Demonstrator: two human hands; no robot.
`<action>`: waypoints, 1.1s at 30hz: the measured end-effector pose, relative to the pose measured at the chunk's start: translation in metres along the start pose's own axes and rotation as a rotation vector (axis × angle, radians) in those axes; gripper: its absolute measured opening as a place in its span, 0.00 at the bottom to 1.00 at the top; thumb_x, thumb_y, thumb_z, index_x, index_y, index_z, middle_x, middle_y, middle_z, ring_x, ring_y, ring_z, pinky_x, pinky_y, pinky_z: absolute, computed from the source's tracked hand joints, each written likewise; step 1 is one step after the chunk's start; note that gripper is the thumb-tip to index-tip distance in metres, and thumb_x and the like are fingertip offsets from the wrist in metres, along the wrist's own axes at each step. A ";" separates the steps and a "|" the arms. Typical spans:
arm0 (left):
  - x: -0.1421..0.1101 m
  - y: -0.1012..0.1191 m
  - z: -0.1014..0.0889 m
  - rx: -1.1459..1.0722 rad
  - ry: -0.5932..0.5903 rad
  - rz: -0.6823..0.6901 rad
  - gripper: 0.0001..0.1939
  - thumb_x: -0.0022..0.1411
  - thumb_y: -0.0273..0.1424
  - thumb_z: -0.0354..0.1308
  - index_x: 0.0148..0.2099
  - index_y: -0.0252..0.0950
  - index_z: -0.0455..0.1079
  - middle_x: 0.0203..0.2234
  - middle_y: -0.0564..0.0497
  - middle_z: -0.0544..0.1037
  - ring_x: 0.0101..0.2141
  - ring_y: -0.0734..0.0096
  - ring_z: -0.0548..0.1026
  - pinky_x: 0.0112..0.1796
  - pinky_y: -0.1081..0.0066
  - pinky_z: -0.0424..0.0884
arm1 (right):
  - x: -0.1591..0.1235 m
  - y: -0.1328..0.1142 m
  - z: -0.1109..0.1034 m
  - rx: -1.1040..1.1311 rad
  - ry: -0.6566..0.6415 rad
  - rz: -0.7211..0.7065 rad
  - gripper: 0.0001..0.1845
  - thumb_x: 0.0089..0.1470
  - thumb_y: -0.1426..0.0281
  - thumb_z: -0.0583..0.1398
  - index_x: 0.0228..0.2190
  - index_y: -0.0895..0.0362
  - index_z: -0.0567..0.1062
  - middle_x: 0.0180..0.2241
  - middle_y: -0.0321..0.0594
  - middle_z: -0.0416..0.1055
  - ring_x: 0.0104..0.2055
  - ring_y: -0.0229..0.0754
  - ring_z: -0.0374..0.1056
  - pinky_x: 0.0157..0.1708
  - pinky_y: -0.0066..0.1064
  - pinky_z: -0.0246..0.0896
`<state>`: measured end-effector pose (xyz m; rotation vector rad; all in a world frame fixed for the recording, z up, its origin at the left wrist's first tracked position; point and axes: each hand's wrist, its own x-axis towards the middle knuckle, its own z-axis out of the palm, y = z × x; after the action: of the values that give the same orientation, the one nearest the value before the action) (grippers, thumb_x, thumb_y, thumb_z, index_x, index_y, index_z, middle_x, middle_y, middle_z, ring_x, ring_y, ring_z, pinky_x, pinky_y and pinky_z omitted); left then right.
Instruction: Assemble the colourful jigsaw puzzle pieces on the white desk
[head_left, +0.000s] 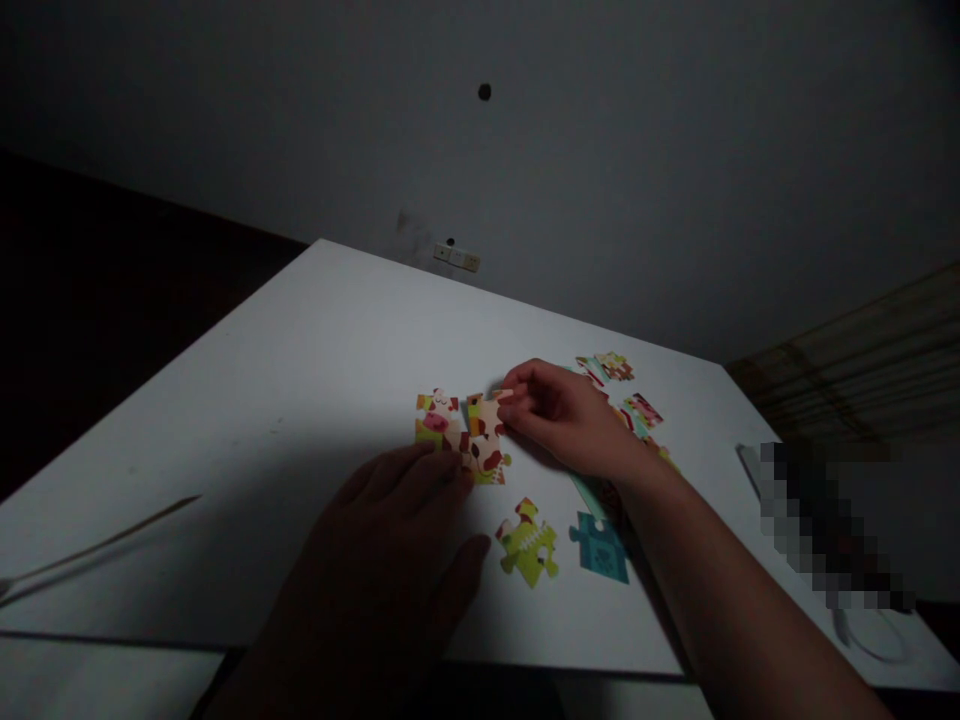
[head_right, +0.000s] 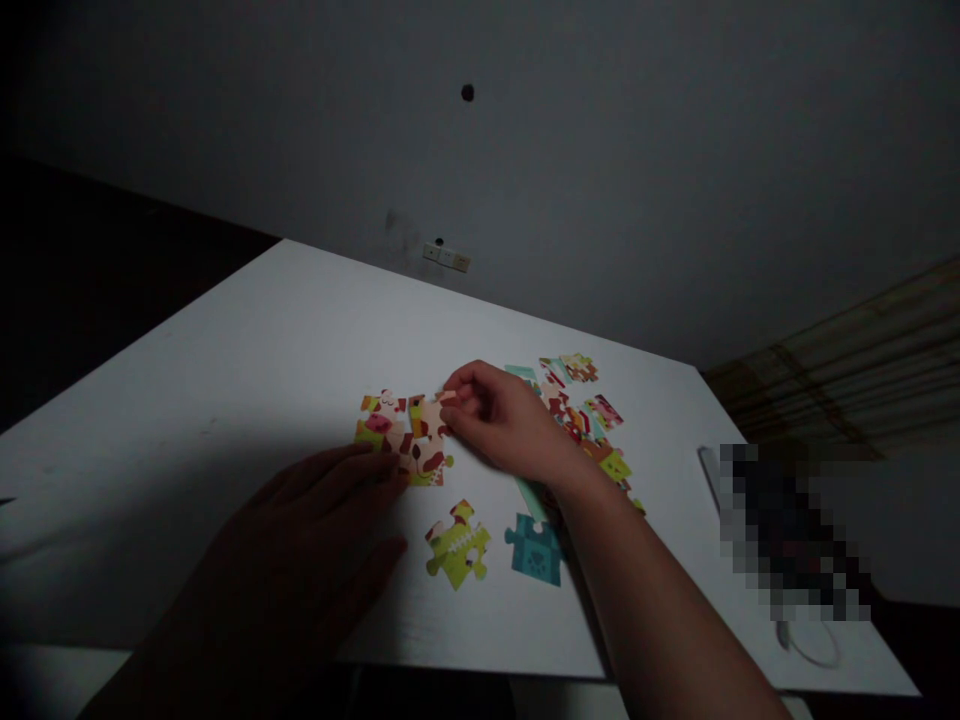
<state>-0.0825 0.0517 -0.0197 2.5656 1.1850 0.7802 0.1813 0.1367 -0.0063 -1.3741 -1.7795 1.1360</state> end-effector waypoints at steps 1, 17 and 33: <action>0.000 0.000 0.000 0.001 0.003 0.003 0.19 0.75 0.31 0.57 0.63 0.39 0.78 0.61 0.42 0.82 0.61 0.50 0.78 0.62 0.48 0.78 | 0.000 0.000 0.000 -0.026 -0.003 -0.012 0.16 0.61 0.59 0.70 0.47 0.53 0.77 0.39 0.40 0.78 0.36 0.40 0.72 0.37 0.35 0.70; -0.002 -0.001 0.002 -0.002 -0.003 -0.007 0.17 0.74 0.32 0.59 0.62 0.40 0.78 0.61 0.43 0.82 0.62 0.50 0.78 0.62 0.47 0.77 | 0.001 -0.003 0.003 -0.241 0.027 -0.024 0.12 0.63 0.60 0.68 0.45 0.52 0.80 0.35 0.39 0.78 0.34 0.42 0.70 0.36 0.37 0.66; -0.001 -0.001 0.001 0.009 0.008 0.009 0.19 0.76 0.32 0.55 0.63 0.39 0.77 0.60 0.42 0.83 0.61 0.51 0.78 0.62 0.48 0.78 | -0.004 -0.012 -0.003 -0.284 -0.011 -0.074 0.22 0.65 0.60 0.66 0.58 0.53 0.82 0.34 0.39 0.79 0.33 0.42 0.68 0.35 0.37 0.62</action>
<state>-0.0829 0.0519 -0.0211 2.5792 1.1827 0.7901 0.1797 0.1329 0.0058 -1.4494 -2.0422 0.8773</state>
